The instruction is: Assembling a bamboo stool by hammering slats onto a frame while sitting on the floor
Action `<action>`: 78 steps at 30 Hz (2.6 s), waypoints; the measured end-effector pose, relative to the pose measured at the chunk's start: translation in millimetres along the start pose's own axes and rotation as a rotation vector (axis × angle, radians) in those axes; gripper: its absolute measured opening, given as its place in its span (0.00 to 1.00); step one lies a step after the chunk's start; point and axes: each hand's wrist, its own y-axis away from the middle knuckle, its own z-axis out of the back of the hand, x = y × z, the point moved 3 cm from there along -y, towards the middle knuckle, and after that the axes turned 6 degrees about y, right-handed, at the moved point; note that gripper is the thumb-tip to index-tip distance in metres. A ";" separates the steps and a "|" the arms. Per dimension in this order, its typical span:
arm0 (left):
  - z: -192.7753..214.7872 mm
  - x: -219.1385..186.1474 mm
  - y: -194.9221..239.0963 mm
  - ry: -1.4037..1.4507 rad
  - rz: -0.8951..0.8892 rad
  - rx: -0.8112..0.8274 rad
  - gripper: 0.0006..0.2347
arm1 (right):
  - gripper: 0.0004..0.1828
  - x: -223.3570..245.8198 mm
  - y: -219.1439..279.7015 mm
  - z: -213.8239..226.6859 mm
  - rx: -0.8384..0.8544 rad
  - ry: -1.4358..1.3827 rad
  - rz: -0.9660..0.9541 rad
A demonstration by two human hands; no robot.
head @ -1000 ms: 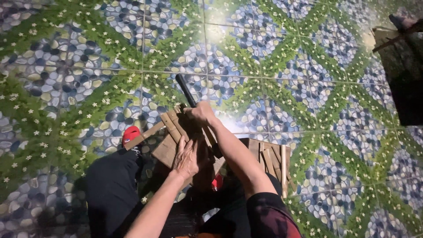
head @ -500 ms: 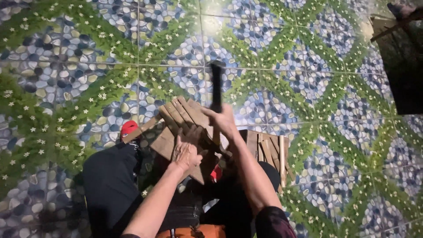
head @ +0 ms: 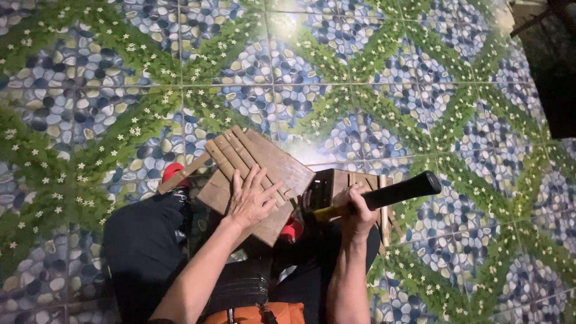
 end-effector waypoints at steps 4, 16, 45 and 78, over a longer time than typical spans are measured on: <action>24.1 -15.2 -19.4 0.044 0.122 0.298 0.25 | 0.12 -3.9 -5.5 -0.1 0.033 -0.151 -0.021; 46.4 -18.9 -16.5 0.163 0.258 0.401 0.39 | 0.10 9.0 -54.8 -53.0 0.244 -0.115 -0.174; 69.9 -21.7 -16.6 0.136 0.263 0.528 0.46 | 0.09 -63.2 -87.7 -81.5 0.890 -0.117 -0.376; 69.9 13.0 -7.5 -0.066 -0.059 0.440 0.33 | 0.13 -159.0 119.2 -192.0 1.527 1.048 0.293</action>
